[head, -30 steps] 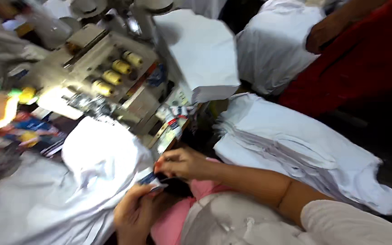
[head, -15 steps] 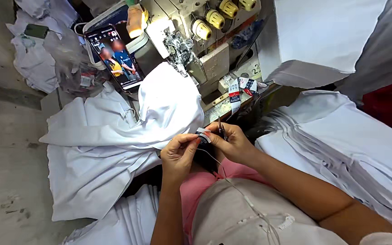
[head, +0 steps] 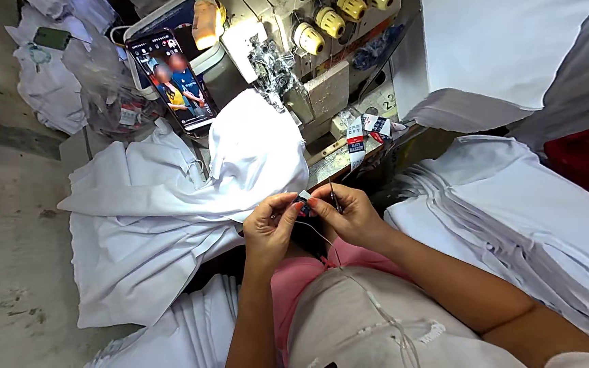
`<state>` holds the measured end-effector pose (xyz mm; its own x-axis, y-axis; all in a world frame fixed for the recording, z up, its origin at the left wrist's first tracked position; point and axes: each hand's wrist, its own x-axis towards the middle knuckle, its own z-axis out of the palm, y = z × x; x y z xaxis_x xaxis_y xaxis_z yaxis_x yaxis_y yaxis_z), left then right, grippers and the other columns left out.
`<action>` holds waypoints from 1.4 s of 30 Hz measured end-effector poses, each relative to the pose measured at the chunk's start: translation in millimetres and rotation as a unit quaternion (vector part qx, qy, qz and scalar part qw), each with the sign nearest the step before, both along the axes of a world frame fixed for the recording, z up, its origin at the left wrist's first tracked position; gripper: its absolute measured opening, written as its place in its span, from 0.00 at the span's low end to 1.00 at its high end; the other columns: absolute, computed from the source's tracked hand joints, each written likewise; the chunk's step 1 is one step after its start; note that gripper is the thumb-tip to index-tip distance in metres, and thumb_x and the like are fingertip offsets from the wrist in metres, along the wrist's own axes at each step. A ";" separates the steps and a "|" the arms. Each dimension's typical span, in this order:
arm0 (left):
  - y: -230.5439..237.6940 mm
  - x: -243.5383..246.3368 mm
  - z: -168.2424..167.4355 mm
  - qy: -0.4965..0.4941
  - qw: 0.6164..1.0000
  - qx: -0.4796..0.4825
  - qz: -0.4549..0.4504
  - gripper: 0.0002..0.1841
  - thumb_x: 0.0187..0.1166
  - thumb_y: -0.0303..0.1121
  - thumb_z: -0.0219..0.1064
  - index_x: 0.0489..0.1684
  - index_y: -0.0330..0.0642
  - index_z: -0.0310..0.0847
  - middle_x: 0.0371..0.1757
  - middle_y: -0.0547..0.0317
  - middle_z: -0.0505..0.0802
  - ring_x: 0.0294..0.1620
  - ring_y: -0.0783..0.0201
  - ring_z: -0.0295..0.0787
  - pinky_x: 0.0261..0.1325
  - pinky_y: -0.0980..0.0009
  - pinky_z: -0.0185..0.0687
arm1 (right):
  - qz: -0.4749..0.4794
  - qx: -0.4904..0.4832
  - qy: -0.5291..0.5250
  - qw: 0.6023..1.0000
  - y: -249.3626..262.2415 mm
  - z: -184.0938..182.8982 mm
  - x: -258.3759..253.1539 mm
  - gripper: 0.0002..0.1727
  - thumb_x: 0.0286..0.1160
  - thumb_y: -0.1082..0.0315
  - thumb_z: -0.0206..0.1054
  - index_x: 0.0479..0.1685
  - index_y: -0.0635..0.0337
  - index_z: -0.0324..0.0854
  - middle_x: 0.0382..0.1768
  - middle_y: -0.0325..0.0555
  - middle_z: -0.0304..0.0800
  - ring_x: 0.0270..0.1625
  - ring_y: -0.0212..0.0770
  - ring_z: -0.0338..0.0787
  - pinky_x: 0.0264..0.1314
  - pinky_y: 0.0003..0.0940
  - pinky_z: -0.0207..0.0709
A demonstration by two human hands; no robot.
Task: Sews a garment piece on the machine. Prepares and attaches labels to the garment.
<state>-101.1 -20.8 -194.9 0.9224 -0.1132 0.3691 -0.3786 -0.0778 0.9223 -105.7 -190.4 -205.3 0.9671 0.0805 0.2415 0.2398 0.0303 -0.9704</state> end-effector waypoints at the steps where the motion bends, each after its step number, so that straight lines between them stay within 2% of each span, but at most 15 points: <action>1: -0.1 -0.2 0.8 0.005 1.000 -0.004 0.000 0.10 0.73 0.19 0.71 0.49 0.37 0.87 0.44 0.75 0.94 0.42 0.83 0.90 0.49 0.82 0.88 | -0.002 0.002 0.000 1.000 0.7 -0.5 -0.2 0.05 0.77 0.74 0.65 0.37 0.68 0.84 0.27 0.31 0.86 0.30 0.10 0.79 0.37 0.06 0.72; 3: 0.0 -0.4 1.8 0.015 1.000 -0.016 0.002 0.11 0.71 0.18 0.72 0.49 0.38 0.89 0.46 0.74 0.95 0.43 0.81 0.91 0.50 0.80 0.89 | -0.004 0.008 0.005 1.000 1.9 -1.3 -0.7 0.06 0.78 0.74 0.64 0.37 0.67 0.84 0.27 0.30 0.86 0.29 0.11 0.79 0.36 0.07 0.72; 6: -0.4 -0.1 2.5 0.022 1.000 -0.014 0.014 0.10 0.70 0.16 0.71 0.43 0.37 0.91 0.42 0.73 0.95 0.39 0.82 0.91 0.46 0.81 0.90 | -0.002 0.015 0.011 1.000 2.6 -2.7 -1.3 0.05 0.77 0.74 0.65 0.38 0.67 0.84 0.27 0.30 0.85 0.30 0.11 0.79 0.37 0.07 0.74; 9: -0.3 0.4 1.1 0.025 1.000 -0.001 0.017 0.09 0.70 0.16 0.71 0.42 0.35 0.91 0.40 0.72 0.94 0.38 0.82 0.90 0.45 0.83 0.89 | -0.004 0.016 0.012 1.000 3.6 -4.8 -1.4 0.05 0.77 0.75 0.65 0.38 0.67 0.84 0.27 0.31 0.85 0.29 0.11 0.79 0.36 0.07 0.73; 13: 4.0 0.3 6.3 0.026 0.999 0.015 -0.024 0.07 0.71 0.17 0.70 0.44 0.28 0.90 0.45 0.65 0.96 0.45 0.80 0.92 0.52 0.80 0.90 | -0.004 0.031 0.007 0.999 5.4 -8.4 -1.9 0.07 0.80 0.72 0.64 0.37 0.66 0.83 0.27 0.29 0.85 0.29 0.11 0.79 0.35 0.08 0.73; 17: 12.3 7.7 17.6 0.006 0.998 0.042 -0.035 0.07 0.72 0.17 0.69 0.43 0.27 0.90 0.44 0.64 0.95 0.45 0.81 0.91 0.52 0.82 0.89 | 0.000 0.010 -0.046 0.999 2.5 -11.9 2.9 0.10 0.82 0.69 0.63 0.41 0.70 0.84 0.33 0.34 0.86 0.34 0.12 0.79 0.39 0.08 0.73; 19: 21.5 21.7 27.9 -0.009 0.997 0.077 -0.022 0.06 0.72 0.18 0.70 0.41 0.30 0.91 0.42 0.67 0.95 0.42 0.83 0.90 0.48 0.83 0.88 | -0.049 -0.042 -0.101 0.993 -1.3 -19.4 22.7 0.09 0.80 0.69 0.64 0.43 0.69 0.84 0.38 0.42 0.87 0.38 0.20 0.81 0.43 0.15 0.76; 21: 29.4 41.2 42.7 -0.018 0.993 0.118 0.000 0.07 0.70 0.18 0.71 0.41 0.33 0.91 0.41 0.69 0.94 0.40 0.83 0.89 0.47 0.83 0.87 | -0.100 -0.083 -0.103 0.986 -3.6 -22.1 50.1 0.09 0.79 0.70 0.64 0.46 0.69 0.82 0.42 0.48 0.85 0.38 0.28 0.81 0.42 0.22 0.77; 22: 30.2 52.4 51.2 -0.016 0.990 0.136 0.016 0.07 0.70 0.18 0.72 0.42 0.33 0.91 0.41 0.68 0.94 0.39 0.84 0.88 0.46 0.83 0.87 | -0.121 -0.088 -0.095 0.984 -2.1 -23.3 62.9 0.09 0.80 0.70 0.64 0.47 0.69 0.81 0.42 0.48 0.84 0.36 0.28 0.80 0.41 0.22 0.76; 26: 27.3 99.7 57.3 -0.019 0.990 0.142 0.018 0.08 0.73 0.19 0.71 0.47 0.33 0.86 0.39 0.66 0.94 0.33 0.82 0.89 0.41 0.83 0.87 | -0.119 -0.015 -0.065 0.991 12.0 -25.8 86.3 0.08 0.83 0.70 0.63 0.50 0.66 0.75 0.30 0.37 0.78 0.25 0.18 0.74 0.31 0.14 0.73; 29: 30.0 115.9 44.8 0.022 0.995 0.101 -0.018 0.12 0.72 0.18 0.71 0.49 0.40 0.83 0.36 0.69 0.92 0.31 0.79 0.88 0.38 0.81 0.87 | -0.082 0.034 -0.085 0.992 11.9 -20.7 81.0 0.07 0.79 0.74 0.65 0.50 0.64 0.75 0.34 0.34 0.79 0.32 0.18 0.78 0.38 0.14 0.77; 31: 33.8 117.3 45.3 0.055 0.995 0.073 -0.030 0.16 0.70 0.15 0.71 0.52 0.42 0.80 0.37 0.69 0.92 0.32 0.77 0.90 0.39 0.79 0.89 | -0.084 0.020 -0.109 0.990 5.2 -15.4 76.4 0.07 0.75 0.77 0.66 0.48 0.66 0.77 0.35 0.35 0.81 0.34 0.17 0.80 0.41 0.13 0.78; 35: 33.5 116.4 55.6 0.090 0.992 0.084 -0.025 0.22 0.68 0.13 0.72 0.56 0.43 0.75 0.37 0.69 0.92 0.30 0.77 0.90 0.37 0.80 0.89 | -0.082 -0.044 -0.080 0.992 0.1 -20.3 76.6 0.04 0.75 0.76 0.64 0.44 0.67 0.77 0.31 0.37 0.79 0.30 0.18 0.77 0.35 0.12 0.73; 38: 18.6 119.7 69.9 0.126 0.988 0.093 -0.010 0.22 0.67 0.13 0.73 0.54 0.42 0.70 0.32 0.69 0.92 0.28 0.76 0.90 0.34 0.79 0.89 | -0.080 -0.086 -0.077 0.990 1.6 -10.8 72.4 0.05 0.75 0.74 0.62 0.44 0.66 0.80 0.30 0.38 0.81 0.31 0.20 0.78 0.35 0.14 0.73; 42: 0.5 136.5 76.5 0.158 0.977 0.145 -0.003 0.26 0.65 0.18 0.77 0.60 0.39 0.70 0.27 0.68 0.89 0.24 0.80 0.85 0.27 0.84 0.79 | -0.085 -0.109 -0.062 0.988 1.0 -6.9 71.1 0.07 0.74 0.72 0.62 0.45 0.64 0.81 0.30 0.38 0.82 0.29 0.20 0.77 0.34 0.15 0.72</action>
<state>35.4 -20.3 -118.4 0.9843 -0.1757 0.0173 -0.0793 -0.3524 0.9325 -34.6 -189.4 -212.2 0.9348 -0.0181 0.3547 0.3417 -0.2266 -0.9121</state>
